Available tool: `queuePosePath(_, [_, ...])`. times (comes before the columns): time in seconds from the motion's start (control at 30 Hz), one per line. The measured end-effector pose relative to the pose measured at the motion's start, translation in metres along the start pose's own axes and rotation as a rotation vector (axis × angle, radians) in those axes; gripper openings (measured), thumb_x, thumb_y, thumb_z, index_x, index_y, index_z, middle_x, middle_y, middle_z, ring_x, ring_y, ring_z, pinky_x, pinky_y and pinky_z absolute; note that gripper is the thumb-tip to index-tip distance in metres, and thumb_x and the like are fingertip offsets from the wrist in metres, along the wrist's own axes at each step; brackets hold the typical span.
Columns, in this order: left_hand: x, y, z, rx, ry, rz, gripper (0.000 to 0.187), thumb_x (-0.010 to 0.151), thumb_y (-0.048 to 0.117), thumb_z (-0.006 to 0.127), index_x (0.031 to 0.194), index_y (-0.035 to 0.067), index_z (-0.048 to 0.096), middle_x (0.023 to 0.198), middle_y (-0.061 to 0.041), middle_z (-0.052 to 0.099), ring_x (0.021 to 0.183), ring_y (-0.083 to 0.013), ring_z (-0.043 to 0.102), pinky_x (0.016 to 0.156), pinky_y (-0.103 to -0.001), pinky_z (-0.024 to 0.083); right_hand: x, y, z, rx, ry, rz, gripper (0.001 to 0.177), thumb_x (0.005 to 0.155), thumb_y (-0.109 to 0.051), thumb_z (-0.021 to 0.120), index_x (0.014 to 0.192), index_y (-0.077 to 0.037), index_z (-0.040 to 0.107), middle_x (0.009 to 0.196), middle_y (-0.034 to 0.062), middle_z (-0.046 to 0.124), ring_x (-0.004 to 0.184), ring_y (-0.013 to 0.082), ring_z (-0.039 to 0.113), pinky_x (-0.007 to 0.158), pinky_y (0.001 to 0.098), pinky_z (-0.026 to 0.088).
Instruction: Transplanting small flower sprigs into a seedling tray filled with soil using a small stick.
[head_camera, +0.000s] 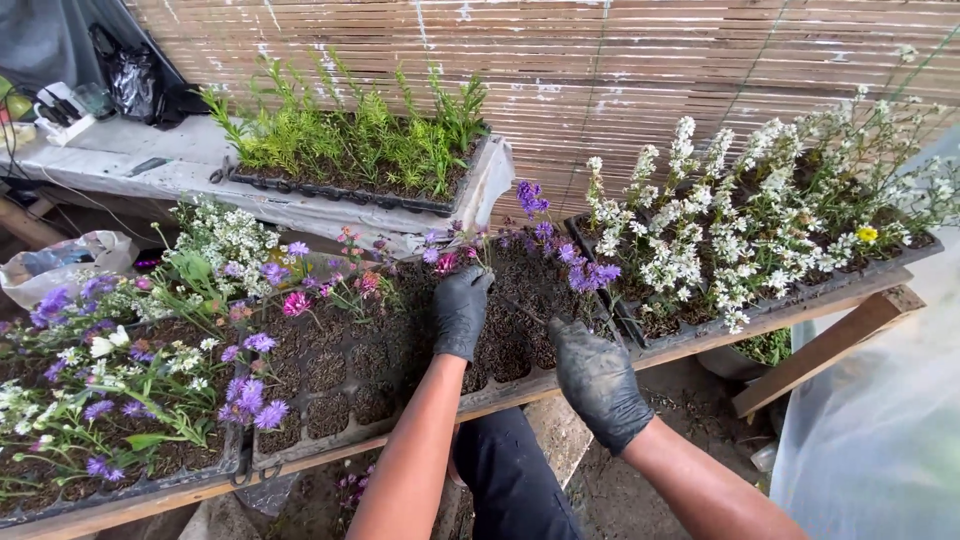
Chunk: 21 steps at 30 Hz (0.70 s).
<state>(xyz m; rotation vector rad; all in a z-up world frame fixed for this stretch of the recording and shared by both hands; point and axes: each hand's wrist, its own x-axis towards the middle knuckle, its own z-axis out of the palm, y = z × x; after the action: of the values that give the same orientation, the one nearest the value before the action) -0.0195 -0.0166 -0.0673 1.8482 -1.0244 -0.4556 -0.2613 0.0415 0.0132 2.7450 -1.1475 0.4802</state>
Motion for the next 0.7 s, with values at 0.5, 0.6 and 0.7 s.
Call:
queuePosePath(0.5, [0.050, -0.074, 0.036, 0.181, 0.002, -0.089, 0.025, 0.082, 0.037, 0.081, 0.103, 0.025, 0.082, 0.107, -0.002, 0.077, 0.108, -0.0293, 0.071, 0.093, -0.041, 0.059, -0.005, 0.006, 0.050, 0.194, -0.076, 0.154, 0.036, 0.097, -0.025, 0.047, 0.125, -0.032, 0.069, 0.111, 0.0035, 0.077, 0.102, 0.0268, 0.075, 0.081, 0.0422, 0.063])
queuePosePath(0.6, [0.050, -0.074, 0.039, 0.208, 0.028, -0.093, 0.023, 0.081, 0.039, 0.081, 0.102, 0.030, 0.081, 0.101, 0.000, 0.078, 0.101, -0.0300, 0.073, 0.085, -0.042, 0.062, 0.006, 0.006, 0.058, 0.132, 0.018, 0.134, 0.038, 0.095, -0.023, 0.049, 0.126, -0.029, 0.071, 0.104, 0.0072, 0.077, 0.094, 0.0303, 0.076, 0.073, 0.0427, 0.064])
queuePosePath(0.7, [0.029, -0.038, 0.015, 0.144, 0.023, -0.106, 0.024, 0.083, 0.034, 0.078, 0.106, 0.027, 0.081, 0.106, 0.000, 0.078, 0.107, -0.0314, 0.071, 0.088, -0.045, 0.062, 0.008, 0.002, 0.051, 0.162, 0.031, 0.149, 0.038, 0.095, -0.020, 0.049, 0.126, -0.027, 0.071, 0.103, 0.0095, 0.077, 0.090, 0.0323, 0.077, 0.070, 0.0446, 0.064])
